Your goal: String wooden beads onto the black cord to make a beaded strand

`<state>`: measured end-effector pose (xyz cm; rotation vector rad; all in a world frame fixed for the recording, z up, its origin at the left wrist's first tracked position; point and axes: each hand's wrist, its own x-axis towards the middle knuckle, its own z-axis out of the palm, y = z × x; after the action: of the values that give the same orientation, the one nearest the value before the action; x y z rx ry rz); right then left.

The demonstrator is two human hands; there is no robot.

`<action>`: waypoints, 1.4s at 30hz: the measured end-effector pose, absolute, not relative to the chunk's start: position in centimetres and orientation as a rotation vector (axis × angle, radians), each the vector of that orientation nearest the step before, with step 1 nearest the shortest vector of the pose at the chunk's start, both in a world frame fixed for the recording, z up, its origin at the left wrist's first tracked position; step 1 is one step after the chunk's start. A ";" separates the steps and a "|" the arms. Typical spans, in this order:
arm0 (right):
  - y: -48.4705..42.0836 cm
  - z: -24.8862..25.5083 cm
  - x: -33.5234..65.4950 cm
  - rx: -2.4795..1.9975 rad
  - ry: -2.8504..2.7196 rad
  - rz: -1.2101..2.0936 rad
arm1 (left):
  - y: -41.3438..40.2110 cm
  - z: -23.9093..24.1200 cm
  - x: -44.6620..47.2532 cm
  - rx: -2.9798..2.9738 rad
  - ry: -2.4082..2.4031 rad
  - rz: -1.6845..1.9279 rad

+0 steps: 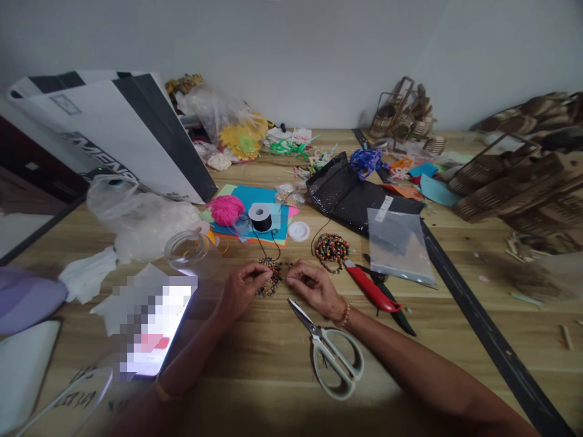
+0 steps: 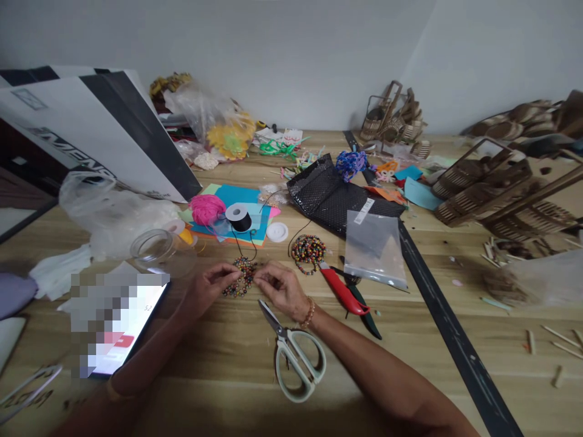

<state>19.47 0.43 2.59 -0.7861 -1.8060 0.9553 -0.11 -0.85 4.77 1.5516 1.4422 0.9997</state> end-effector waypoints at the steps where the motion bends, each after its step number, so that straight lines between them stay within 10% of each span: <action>1: 0.5 2.5 19.5 -0.787 -1.808 0.948 | -0.7 4.9 -0.3 1.591 1.457 0.963; 21: 0.4 2.6 19.5 -0.819 -1.812 1.000 | -0.9 6.6 -0.2 2.179 1.690 0.195; 42: -0.2 3.2 19.3 -0.655 -1.920 0.772 | -0.8 3.6 0.4 1.067 1.217 0.912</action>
<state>19.27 -0.24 3.20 -0.6546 -1.9196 0.7723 0.39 -0.77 3.59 1.0670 1.2168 0.9122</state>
